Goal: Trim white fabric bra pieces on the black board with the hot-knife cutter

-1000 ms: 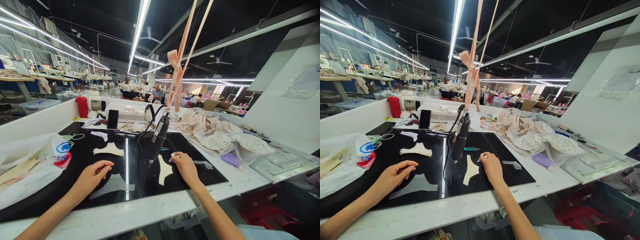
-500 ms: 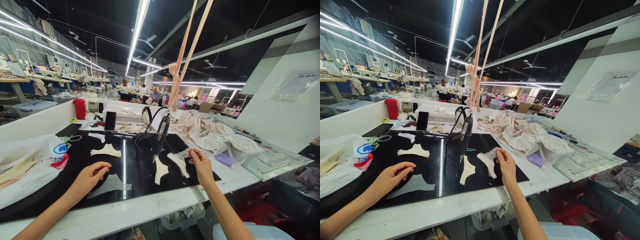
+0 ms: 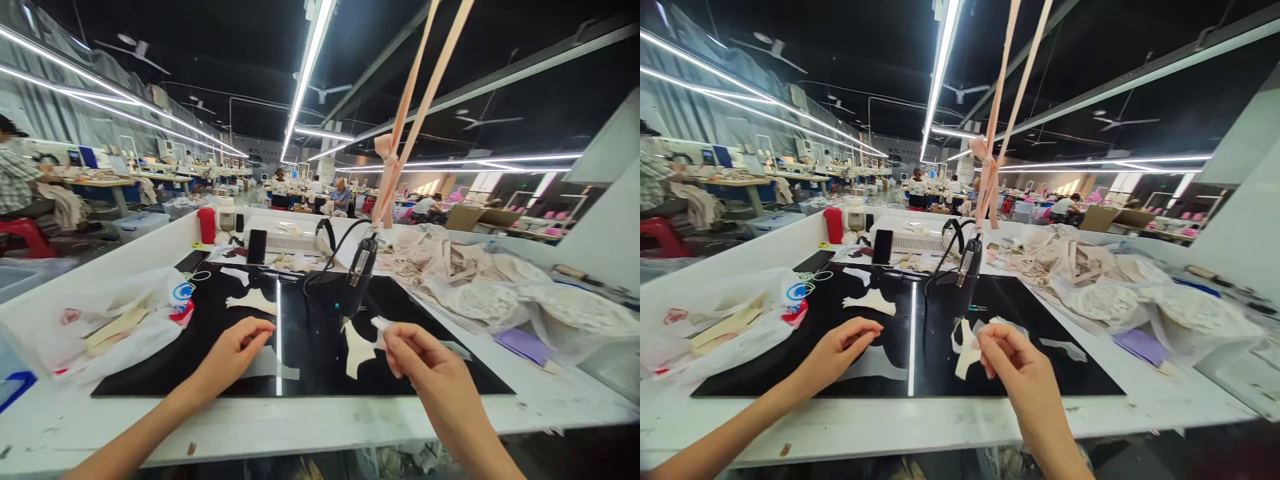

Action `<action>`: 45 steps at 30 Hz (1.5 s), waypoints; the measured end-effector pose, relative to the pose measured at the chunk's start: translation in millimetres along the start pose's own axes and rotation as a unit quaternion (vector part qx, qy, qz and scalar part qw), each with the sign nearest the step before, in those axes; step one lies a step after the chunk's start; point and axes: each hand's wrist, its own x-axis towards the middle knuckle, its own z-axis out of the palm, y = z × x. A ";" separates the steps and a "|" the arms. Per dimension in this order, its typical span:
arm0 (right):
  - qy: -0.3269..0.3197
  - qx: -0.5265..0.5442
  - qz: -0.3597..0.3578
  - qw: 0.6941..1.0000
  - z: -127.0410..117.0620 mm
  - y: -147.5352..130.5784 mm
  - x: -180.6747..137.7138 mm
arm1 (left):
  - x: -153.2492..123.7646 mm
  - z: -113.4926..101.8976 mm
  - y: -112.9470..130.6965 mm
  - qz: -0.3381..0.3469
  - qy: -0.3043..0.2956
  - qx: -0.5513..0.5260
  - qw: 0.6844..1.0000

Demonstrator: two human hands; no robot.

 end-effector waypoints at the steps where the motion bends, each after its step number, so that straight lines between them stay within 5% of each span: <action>1: -0.026 0.010 0.014 1.000 9.6 -0.5 -5.6 | -5.2 2.5 9.2 0.020 -0.013 0.006 1.000; 6: -0.137 0.071 0.076 0.985 58.5 -4.5 -29.6 | -30.0 17.2 49.9 0.029 -0.071 -0.054 0.996; 11: -0.167 0.139 0.106 0.970 83.7 -11.8 -42.0 | -40.9 26.4 57.5 -0.030 -0.109 -0.088 0.990; 21: -0.167 0.226 0.207 0.937 89.3 -4.2 -44.5 | -48.0 18.1 35.8 -0.050 -0.105 -0.153 0.981; 29: -0.162 0.187 0.209 0.946 87.3 2.5 -39.2 | -52.1 8.1 28.4 -0.058 -0.112 -0.167 0.978; 45: -0.131 0.189 0.240 0.943 79.6 32.6 -27.5 | -56.5 -2.6 15.3 -0.195 0.019 -0.345 0.918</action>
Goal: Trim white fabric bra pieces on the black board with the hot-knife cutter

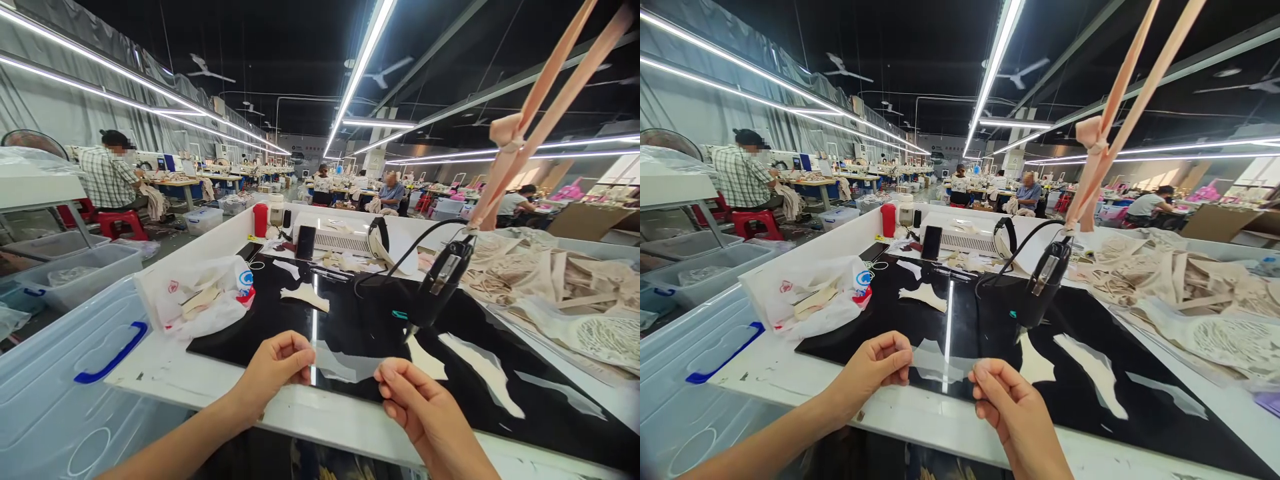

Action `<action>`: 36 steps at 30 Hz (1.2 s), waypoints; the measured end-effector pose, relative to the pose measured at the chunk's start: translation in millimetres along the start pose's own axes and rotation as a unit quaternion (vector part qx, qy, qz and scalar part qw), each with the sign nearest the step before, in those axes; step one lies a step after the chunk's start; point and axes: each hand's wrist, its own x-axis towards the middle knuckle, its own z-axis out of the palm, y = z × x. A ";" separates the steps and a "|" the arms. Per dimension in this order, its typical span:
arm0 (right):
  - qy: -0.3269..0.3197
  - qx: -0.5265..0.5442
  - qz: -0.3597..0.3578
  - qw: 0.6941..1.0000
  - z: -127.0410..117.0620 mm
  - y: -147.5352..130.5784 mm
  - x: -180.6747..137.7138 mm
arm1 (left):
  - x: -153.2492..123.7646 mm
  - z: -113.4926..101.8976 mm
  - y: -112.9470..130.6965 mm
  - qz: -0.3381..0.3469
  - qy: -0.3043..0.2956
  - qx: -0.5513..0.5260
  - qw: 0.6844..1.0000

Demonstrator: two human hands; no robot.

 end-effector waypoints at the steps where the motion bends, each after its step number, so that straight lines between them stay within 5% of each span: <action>1: -0.003 0.001 0.005 1.000 -0.9 0.6 0.7 | 0.9 -0.5 -1.0 -0.004 0.002 -0.010 1.000; 23: -0.027 0.071 0.082 0.994 14.6 -1.1 -15.4 | 5.6 -7.1 -4.5 -0.082 0.009 -0.105 0.991; 32: -0.183 -0.064 0.026 0.981 12.1 13.5 -16.8 | 4.5 -1.9 -0.3 0.023 -0.030 -0.027 0.999; 36: -0.132 -0.016 -0.004 0.991 8.7 11.5 -8.3 | -2.4 4.2 10.4 0.092 -0.077 -0.031 0.992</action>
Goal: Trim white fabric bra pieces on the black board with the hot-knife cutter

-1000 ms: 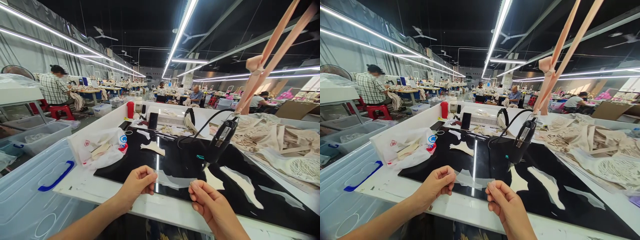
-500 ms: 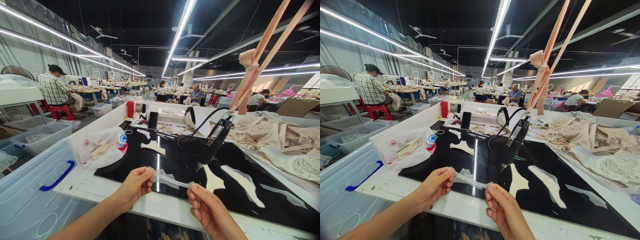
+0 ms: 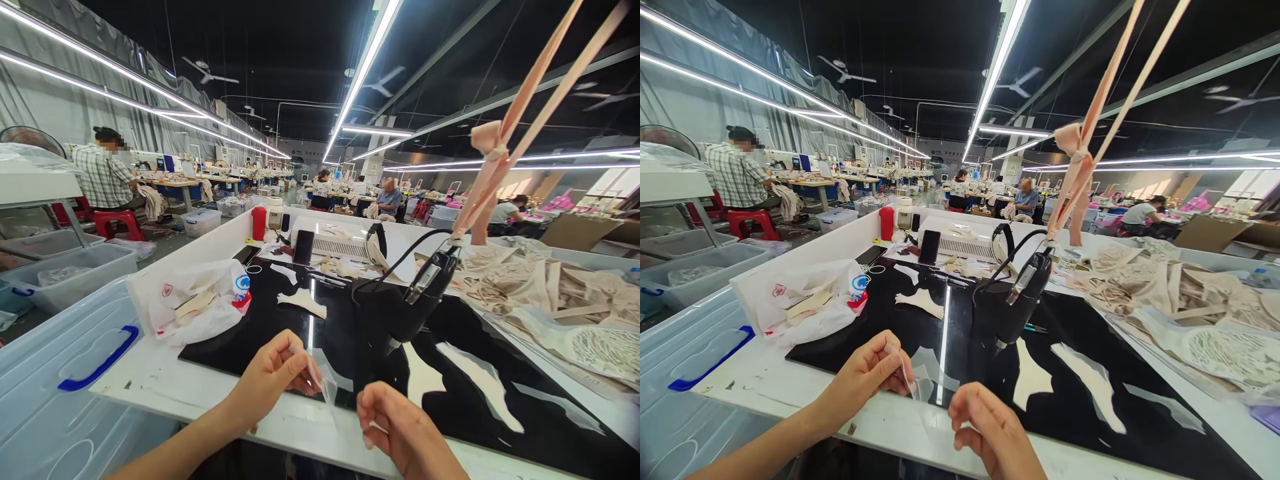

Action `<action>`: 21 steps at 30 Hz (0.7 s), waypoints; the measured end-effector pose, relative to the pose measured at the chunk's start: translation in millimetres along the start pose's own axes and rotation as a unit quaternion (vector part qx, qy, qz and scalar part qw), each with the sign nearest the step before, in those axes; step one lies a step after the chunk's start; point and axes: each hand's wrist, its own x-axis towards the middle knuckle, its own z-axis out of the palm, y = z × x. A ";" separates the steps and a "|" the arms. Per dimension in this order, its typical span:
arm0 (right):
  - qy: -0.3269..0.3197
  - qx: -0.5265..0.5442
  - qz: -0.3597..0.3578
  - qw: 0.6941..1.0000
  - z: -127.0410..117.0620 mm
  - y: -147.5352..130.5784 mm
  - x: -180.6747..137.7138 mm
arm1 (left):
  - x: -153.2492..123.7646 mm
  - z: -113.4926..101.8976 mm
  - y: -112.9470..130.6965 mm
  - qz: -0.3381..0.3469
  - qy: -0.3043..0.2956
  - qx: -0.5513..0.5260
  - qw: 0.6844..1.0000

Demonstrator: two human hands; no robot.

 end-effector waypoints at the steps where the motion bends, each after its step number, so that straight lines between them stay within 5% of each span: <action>1: 0.023 0.010 -0.001 1.000 -1.2 -0.7 2.1 | -1.2 1.7 3.3 0.012 -0.011 0.008 1.000; 4: 0.051 0.001 0.023 0.998 -0.9 0.3 5.6 | -4.7 5.7 10.7 0.047 -0.045 0.038 0.997; 11: -0.050 0.015 0.071 0.996 21.4 17.2 2.7 | -8.2 3.7 -0.6 0.095 -0.100 0.065 0.988; 17: -0.001 0.073 0.012 0.997 29.9 19.4 10.4 | -11.7 -3.6 -6.1 0.069 -0.110 0.151 0.980; 21: 0.008 -0.008 -0.031 0.999 30.7 8.8 10.1 | -10.1 -5.0 -3.9 0.049 -0.126 0.178 0.975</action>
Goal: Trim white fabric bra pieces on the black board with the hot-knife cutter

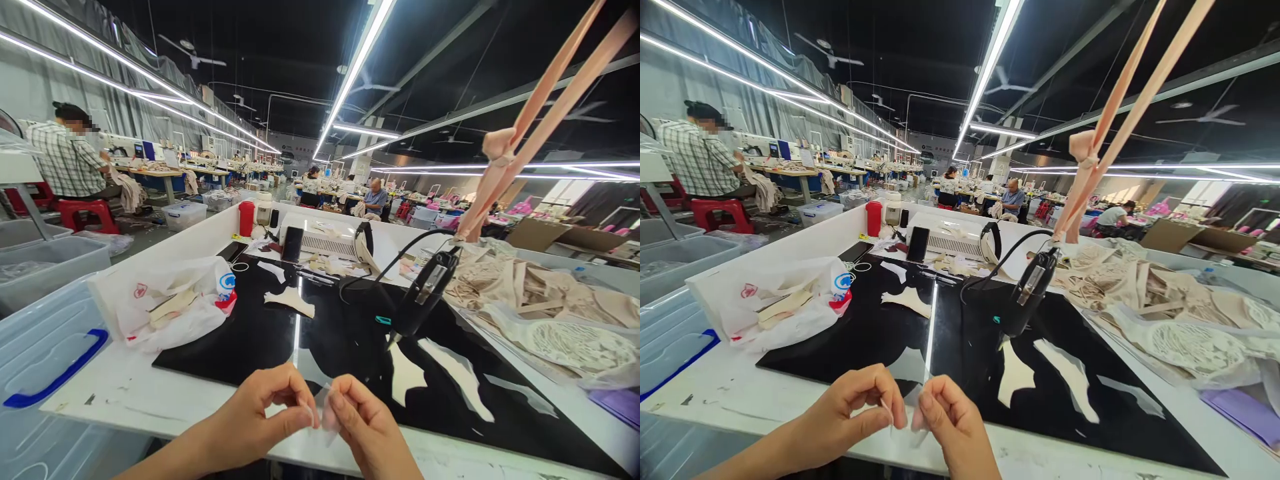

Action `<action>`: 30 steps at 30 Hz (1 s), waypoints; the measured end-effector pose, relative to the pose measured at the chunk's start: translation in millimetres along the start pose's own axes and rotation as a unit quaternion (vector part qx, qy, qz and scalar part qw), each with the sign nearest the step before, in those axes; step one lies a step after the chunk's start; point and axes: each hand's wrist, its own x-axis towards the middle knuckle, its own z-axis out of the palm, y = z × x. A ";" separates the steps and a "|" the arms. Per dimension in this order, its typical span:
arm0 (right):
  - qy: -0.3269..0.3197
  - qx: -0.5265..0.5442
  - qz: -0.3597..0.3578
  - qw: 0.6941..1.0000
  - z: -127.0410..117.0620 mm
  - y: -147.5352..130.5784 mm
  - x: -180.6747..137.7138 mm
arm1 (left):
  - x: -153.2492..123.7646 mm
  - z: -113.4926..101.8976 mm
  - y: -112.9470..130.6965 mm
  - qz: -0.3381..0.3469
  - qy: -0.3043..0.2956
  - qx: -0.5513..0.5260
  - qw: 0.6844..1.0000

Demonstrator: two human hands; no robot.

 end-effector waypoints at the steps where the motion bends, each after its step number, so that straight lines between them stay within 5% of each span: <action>1: -0.004 -0.031 -0.011 0.999 -0.1 -3.3 -0.5 | 1.1 -0.6 -0.8 -0.006 -0.001 -0.015 1.000; 7: -0.052 -0.135 -0.021 0.989 -1.3 -17.5 0.4 | 11.6 -5.6 -9.5 -0.056 0.054 -0.064 0.995; 13: -0.072 -0.141 -0.002 0.987 -0.2 -20.6 6.1 | 21.3 -1.1 -5.5 -0.036 -0.010 -0.050 0.998; 24: -0.057 -0.159 0.000 0.986 -4.9 -19.0 15.6 | 29.7 2.6 -16.3 -0.109 -0.001 -0.074 0.991; 30: 0.007 -0.154 -0.045 0.987 -6.6 -11.9 18.9 | 37.0 2.6 -14.2 -0.141 0.021 -0.098 0.985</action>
